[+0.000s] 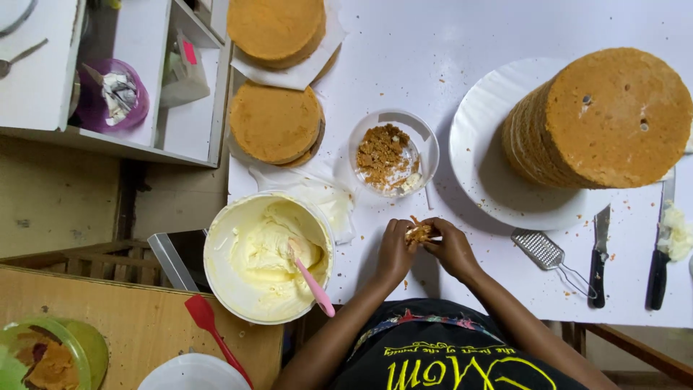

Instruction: Preparing cake filling by grating cake layers and mixing the resulting crumbs with frosting

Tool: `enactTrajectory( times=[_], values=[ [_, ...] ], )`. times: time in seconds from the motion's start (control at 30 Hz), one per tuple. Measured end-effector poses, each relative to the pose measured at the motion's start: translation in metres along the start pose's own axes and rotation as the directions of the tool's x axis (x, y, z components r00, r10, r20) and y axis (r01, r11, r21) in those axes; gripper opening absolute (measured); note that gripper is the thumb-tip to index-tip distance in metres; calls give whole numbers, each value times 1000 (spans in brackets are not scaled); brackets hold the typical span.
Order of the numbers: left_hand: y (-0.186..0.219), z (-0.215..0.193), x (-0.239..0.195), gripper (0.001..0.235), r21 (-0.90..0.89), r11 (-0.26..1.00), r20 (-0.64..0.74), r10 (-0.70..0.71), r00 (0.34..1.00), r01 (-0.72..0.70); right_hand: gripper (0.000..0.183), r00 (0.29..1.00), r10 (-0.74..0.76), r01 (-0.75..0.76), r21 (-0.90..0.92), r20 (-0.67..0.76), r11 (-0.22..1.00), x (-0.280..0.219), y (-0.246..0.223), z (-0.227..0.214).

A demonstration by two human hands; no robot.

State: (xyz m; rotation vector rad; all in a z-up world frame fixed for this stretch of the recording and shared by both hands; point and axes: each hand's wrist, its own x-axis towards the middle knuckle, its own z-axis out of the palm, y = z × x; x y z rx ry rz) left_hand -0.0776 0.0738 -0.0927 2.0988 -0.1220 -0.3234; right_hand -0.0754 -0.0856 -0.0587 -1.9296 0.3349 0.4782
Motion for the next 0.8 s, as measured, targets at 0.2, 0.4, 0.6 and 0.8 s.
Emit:
enactTrajectory(
  times=[0.2,0.4,0.6,0.8],
  values=[
    [73,-34,39,55,-107,972,-463,137,876,-209,43,990,-132,128,-72,-55,989,25,-106,-31],
    [67,-60,58,52,-225,939,-364,168,916,-262,36,887,-453,422,-234,-92,876,59,-159,-32],
    [12,-42,-2,34,-136,990,-282,7,959,-48,17,897,-407,394,-106,-170,913,45,-150,-30],
    [-11,-21,-25,54,192,974,127,95,987,-118,23,964,-260,252,-483,52,838,29,-25,-1]
  ],
)
